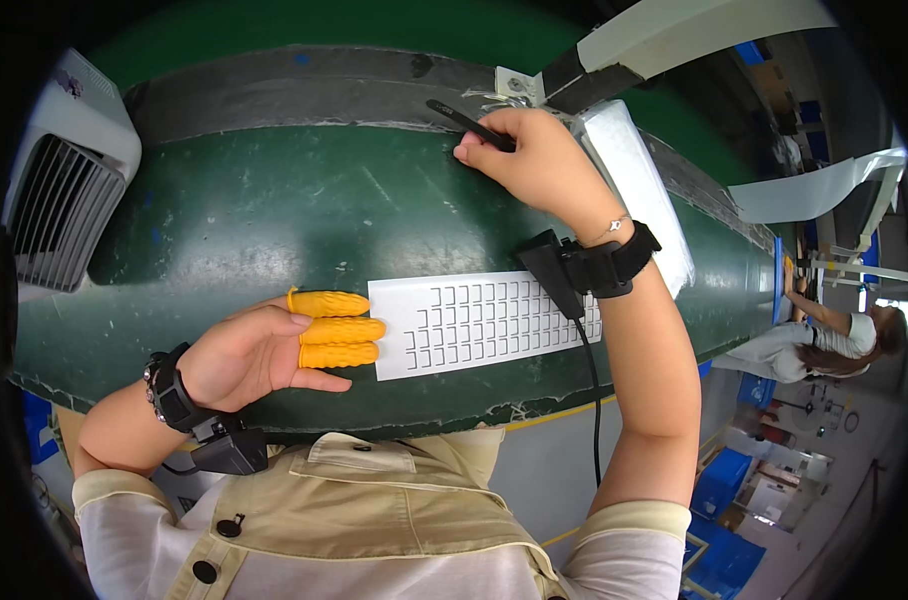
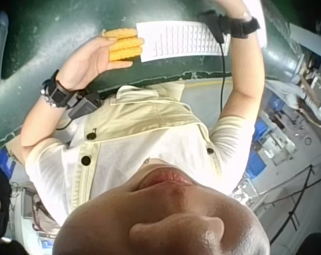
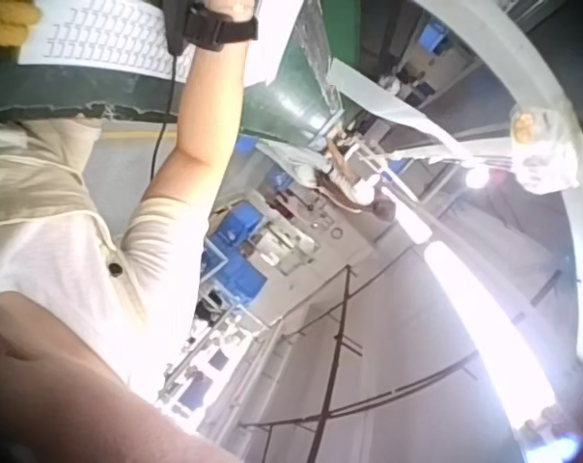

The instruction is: Assembling and inspecting internal components of an electronic device housing using tweezers and a stylus.

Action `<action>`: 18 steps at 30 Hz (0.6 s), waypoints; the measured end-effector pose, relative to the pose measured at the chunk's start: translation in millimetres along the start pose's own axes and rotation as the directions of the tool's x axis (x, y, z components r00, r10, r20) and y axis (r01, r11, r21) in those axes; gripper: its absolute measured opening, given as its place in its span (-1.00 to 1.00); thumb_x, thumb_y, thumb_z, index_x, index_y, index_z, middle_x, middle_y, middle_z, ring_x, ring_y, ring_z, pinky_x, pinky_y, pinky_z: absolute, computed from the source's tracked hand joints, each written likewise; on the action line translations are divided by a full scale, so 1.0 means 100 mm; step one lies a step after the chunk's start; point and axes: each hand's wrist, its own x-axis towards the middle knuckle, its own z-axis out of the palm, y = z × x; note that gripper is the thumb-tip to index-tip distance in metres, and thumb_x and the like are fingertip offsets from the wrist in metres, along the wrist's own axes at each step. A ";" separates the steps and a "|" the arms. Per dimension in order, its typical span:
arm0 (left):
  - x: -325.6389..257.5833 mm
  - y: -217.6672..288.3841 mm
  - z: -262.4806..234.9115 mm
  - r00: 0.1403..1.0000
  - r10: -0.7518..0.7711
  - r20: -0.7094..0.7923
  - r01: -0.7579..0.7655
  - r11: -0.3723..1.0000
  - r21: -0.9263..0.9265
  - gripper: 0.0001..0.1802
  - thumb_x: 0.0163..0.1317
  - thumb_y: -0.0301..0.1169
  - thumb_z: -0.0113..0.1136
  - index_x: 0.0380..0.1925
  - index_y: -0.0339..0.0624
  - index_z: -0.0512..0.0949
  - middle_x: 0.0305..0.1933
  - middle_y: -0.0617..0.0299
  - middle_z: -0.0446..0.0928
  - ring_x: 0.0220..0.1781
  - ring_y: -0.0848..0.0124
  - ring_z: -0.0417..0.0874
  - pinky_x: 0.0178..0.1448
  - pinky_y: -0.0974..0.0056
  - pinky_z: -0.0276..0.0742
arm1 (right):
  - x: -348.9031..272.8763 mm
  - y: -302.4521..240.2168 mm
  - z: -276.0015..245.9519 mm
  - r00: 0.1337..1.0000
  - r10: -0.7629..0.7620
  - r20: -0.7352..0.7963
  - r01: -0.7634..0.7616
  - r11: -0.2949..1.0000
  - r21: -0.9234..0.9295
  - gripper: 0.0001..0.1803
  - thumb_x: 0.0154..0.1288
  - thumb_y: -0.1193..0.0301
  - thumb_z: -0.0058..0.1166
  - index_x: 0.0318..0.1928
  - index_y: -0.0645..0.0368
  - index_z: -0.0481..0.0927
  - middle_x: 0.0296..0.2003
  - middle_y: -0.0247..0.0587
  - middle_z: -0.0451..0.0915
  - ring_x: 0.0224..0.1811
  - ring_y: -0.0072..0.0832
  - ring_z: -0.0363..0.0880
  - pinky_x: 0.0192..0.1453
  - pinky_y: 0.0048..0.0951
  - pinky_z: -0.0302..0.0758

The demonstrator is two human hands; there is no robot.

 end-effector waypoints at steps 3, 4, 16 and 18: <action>-0.01 0.00 0.01 1.000 -0.001 0.002 0.001 1.000 0.003 -0.49 0.15 -0.33 -0.23 0.09 -0.34 0.12 0.11 -0.07 0.23 0.14 0.19 0.30 0.10 0.14 0.30 | 0.00 -0.03 -0.08 0.999 0.004 0.035 -0.005 1.000 0.004 -0.77 0.03 0.36 0.11 -0.40 0.32 0.53 -0.62 -0.46 0.40 -0.55 -0.76 0.25 -0.46 -0.69 0.22; -0.01 0.01 0.01 1.000 -0.003 0.007 0.003 1.000 0.006 -0.49 0.15 -0.33 -0.24 0.09 -0.35 0.12 0.11 -0.07 0.23 0.14 0.19 0.29 0.10 0.14 0.30 | 0.00 -0.03 -0.09 0.998 0.017 0.066 -0.017 1.000 -0.003 -0.76 0.03 0.37 0.11 -0.39 0.33 0.53 -0.60 -0.45 0.42 -0.54 -0.76 0.27 -0.45 -0.69 0.23; -0.01 0.02 -0.01 0.999 -0.022 0.023 0.024 0.998 -0.059 -0.54 0.19 -0.33 -0.20 0.07 -0.34 0.16 0.07 0.03 0.27 0.10 0.30 0.31 0.11 0.19 0.29 | 0.10 0.00 -0.05 0.984 0.028 0.177 -0.023 0.999 -0.035 -0.79 0.05 0.43 0.08 -0.35 0.36 0.51 -0.53 -0.42 0.48 -0.45 -0.77 0.35 -0.33 -0.72 0.32; -0.01 0.01 -0.01 1.000 -0.022 0.023 0.023 0.998 -0.057 -0.54 0.19 -0.33 -0.20 0.07 -0.34 0.16 0.07 0.03 0.27 0.10 0.30 0.31 0.11 0.19 0.28 | 0.12 0.02 -0.07 0.983 0.032 0.182 -0.024 0.999 -0.049 -0.79 0.05 0.43 0.08 -0.36 0.35 0.50 -0.54 -0.43 0.46 -0.46 -0.78 0.34 -0.34 -0.72 0.30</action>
